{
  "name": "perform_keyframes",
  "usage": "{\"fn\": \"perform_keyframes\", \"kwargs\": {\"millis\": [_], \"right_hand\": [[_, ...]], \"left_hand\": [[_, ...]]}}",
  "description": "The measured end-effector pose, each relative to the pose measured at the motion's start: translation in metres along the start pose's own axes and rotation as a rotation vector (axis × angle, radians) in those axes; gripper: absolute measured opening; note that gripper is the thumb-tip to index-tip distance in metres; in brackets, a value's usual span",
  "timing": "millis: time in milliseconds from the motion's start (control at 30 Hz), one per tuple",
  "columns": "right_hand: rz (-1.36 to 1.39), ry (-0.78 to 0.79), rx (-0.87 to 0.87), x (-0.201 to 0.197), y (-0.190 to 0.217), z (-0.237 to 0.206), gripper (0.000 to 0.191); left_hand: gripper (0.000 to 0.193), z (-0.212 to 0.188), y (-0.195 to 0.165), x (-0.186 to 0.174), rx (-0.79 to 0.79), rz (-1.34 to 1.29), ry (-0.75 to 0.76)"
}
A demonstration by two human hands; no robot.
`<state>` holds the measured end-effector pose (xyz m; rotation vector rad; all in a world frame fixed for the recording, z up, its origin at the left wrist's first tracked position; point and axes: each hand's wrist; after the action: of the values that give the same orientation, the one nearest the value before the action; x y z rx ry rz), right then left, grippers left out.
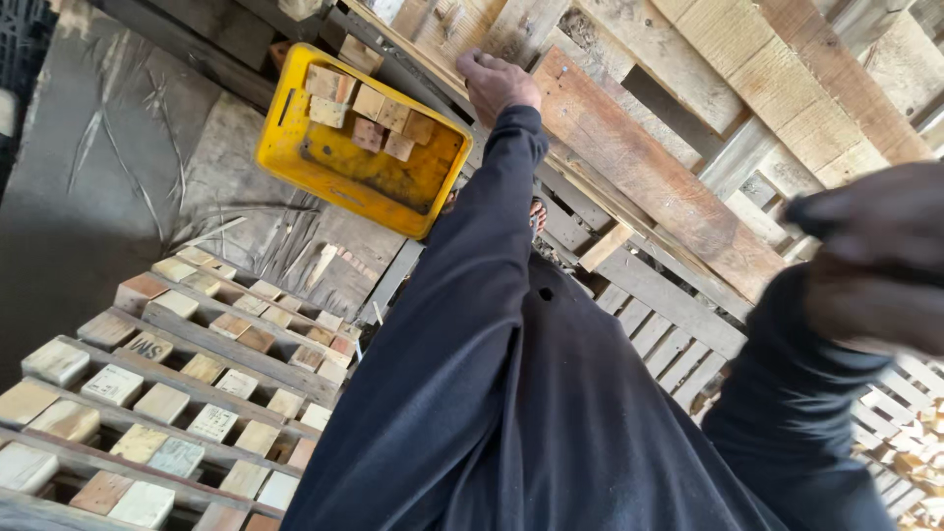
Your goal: The person dismantles wooden pallets by hand, pulling planks and blocks off the pallet frames and prying nails with a claw hammer. They collect the salvaged wood blocks into a yellow plastic crate and stack the separated planks aside.
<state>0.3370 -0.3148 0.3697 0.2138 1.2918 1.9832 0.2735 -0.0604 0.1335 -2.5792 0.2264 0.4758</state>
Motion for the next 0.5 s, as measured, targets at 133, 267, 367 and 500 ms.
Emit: {"fn": "perform_keyframes", "kwargs": {"millis": [133, 267, 367, 500], "right_hand": [[-0.191, -0.031, -0.105, 0.028, -0.037, -0.017, 0.049], [-0.267, 0.314, 1.078, 0.042, -0.028, -0.028, 0.032], [0.165, 0.094, 0.438, 0.001, 0.003, 0.002, 0.022], [0.088, 0.038, -0.195, -0.037, 0.020, 0.047, 0.024]], "left_hand": [[0.031, -0.006, 0.000, -0.005, 0.093, -0.065, -0.037], [0.028, -0.019, 0.004, -0.010, 0.120, -0.041, -0.093], [0.026, -0.021, -0.003, -0.008, 0.081, -0.055, -0.111], [0.027, -0.013, -0.004, -0.005, 0.028, -0.093, -0.059]]}}
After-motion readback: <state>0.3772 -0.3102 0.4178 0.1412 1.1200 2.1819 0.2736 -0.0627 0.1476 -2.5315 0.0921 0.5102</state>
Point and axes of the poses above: each hand's wrist, its own z-axis towards the middle knuckle, its own x-axis out of the palm, y = z × x, and after that the axes turned 12 degrees about -x, right-handed
